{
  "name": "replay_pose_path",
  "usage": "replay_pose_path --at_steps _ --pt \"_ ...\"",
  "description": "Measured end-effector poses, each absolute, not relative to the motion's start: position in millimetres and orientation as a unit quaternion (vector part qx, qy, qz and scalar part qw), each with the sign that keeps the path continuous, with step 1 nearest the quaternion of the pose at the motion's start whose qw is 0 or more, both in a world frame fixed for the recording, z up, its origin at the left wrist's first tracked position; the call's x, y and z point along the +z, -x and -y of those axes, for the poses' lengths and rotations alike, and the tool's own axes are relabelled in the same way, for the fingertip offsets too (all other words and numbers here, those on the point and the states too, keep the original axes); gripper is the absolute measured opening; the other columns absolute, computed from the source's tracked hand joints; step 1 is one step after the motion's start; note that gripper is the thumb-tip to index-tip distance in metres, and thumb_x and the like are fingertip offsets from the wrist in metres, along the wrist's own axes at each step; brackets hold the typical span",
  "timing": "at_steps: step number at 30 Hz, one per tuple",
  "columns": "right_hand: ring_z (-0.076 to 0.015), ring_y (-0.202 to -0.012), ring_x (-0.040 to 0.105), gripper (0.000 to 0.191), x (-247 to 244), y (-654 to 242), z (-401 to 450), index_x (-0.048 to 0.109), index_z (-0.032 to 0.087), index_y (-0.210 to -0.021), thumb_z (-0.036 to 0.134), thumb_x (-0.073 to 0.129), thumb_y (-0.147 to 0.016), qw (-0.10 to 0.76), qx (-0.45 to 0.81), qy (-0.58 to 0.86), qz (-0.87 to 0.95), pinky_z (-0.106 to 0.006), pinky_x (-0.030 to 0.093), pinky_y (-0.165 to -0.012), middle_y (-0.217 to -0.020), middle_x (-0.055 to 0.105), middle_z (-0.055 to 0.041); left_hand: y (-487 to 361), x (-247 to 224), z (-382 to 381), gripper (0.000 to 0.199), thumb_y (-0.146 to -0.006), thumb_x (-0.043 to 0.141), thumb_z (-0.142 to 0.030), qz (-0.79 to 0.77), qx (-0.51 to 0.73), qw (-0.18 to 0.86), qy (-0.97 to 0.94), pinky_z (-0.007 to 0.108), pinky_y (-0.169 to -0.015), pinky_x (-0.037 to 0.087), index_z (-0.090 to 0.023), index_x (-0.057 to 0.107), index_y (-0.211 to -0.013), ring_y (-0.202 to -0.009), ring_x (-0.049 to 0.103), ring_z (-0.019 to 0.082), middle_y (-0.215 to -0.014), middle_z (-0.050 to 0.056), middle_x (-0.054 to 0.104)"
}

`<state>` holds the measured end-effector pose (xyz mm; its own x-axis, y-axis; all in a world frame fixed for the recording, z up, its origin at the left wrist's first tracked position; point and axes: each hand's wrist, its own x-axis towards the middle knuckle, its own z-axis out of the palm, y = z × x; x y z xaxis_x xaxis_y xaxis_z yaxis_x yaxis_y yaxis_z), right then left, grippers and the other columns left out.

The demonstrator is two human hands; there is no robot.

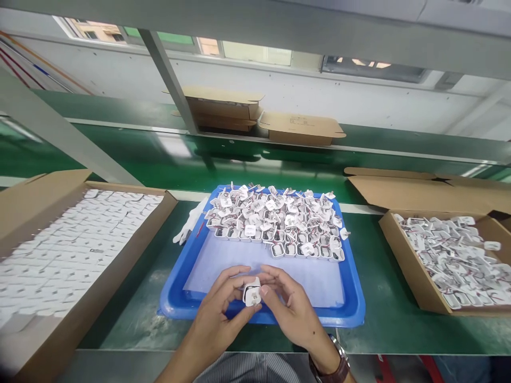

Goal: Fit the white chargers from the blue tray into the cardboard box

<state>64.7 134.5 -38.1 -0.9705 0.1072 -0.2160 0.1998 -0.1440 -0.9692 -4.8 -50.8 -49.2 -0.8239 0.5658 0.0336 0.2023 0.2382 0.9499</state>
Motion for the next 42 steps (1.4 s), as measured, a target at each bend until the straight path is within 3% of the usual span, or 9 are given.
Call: replay_pose_path --at_steps 5,12,18,27,35,42 --pt "-0.0274 -0.123 0.071 0.046 -36.8 -63.5 -135.6 0.067 0.028 -0.137 0.055 0.067 -0.100 0.025 -0.739 -0.116 -0.663 -0.045 0.057 -0.108 -0.133 0.075 -0.0100 2.6 -48.7 48.4 0.037 -0.095 0.069 -0.019 -0.770 0.563 0.134 -0.267 0.036 -0.085 0.065 -0.031 0.066 -0.130 -0.099 0.072 0.023 -0.126 0.008 0.063" --pt "-0.0251 -0.116 0.074 0.047 -40.5 -63.9 -132.7 0.071 0.027 -0.131 0.053 0.079 -0.092 -0.006 -0.737 -0.110 -0.666 -0.044 0.058 -0.107 -0.128 0.078 -0.0087 6.0 -41.2 58.3 0.042 -0.102 0.065 -0.025 -0.714 0.607 0.197 -0.288 0.040 -0.102 0.062 -0.033 0.065 -0.143 -0.130 0.065 0.030 -0.146 0.011 0.060" --pt "-0.0231 -0.112 0.076 0.044 -42.2 -65.6 -131.6 0.072 0.027 -0.129 0.048 0.081 -0.092 -0.019 -0.753 -0.112 -0.648 -0.041 0.061 -0.104 -0.124 0.080 -0.0069 10.4 -36.2 55.3 0.032 -0.104 0.062 -0.029 -0.672 0.658 0.212 -0.265 0.039 -0.097 0.064 -0.031 0.074 -0.133 -0.121 0.071 0.028 -0.132 0.012 0.069" --pt "-0.0235 -0.109 0.077 0.048 -46.2 -66.4 -132.6 0.075 0.027 -0.125 0.045 0.089 -0.083 -0.012 -0.748 -0.121 -0.653 -0.042 0.063 -0.101 -0.119 0.081 -0.0058 13.0 -34.1 58.4 0.034 -0.105 0.060 -0.026 -0.673 0.649 0.205 -0.291 0.038 -0.101 0.061 -0.031 0.075 -0.135 -0.122 0.071 0.026 -0.132 0.012 0.072" --pt "-0.0222 -0.108 0.073 0.029 -34.1 -67.6 -126.6 0.077 0.030 -0.122 0.029 0.077 -0.093 -0.052 -0.678 -0.075 -0.729 -0.037 0.060 -0.100 -0.110 0.075 -0.0041 13.7 -36.3 61.1 0.034 -0.105 0.060 -0.021 -0.661 0.655 0.188 -0.313 0.035 -0.097 0.062 -0.033 0.075 -0.133 -0.119 0.072 0.024 -0.131 0.011 0.071" --pt "-0.0220 -0.111 0.073 0.030 -33.4 -66.2 -128.2 0.076 0.031 -0.120 0.021 0.076 -0.092 -0.063 -0.677 -0.059 -0.731 -0.037 0.059 -0.101 -0.117 0.075 -0.0044 13.9 -38.0 61.1 0.037 -0.104 0.062 -0.018 -0.661 0.659 0.193 -0.303 0.035 -0.098 0.062 -0.036 0.075 -0.134 -0.121 0.072 0.025 -0.132 0.010 0.071"
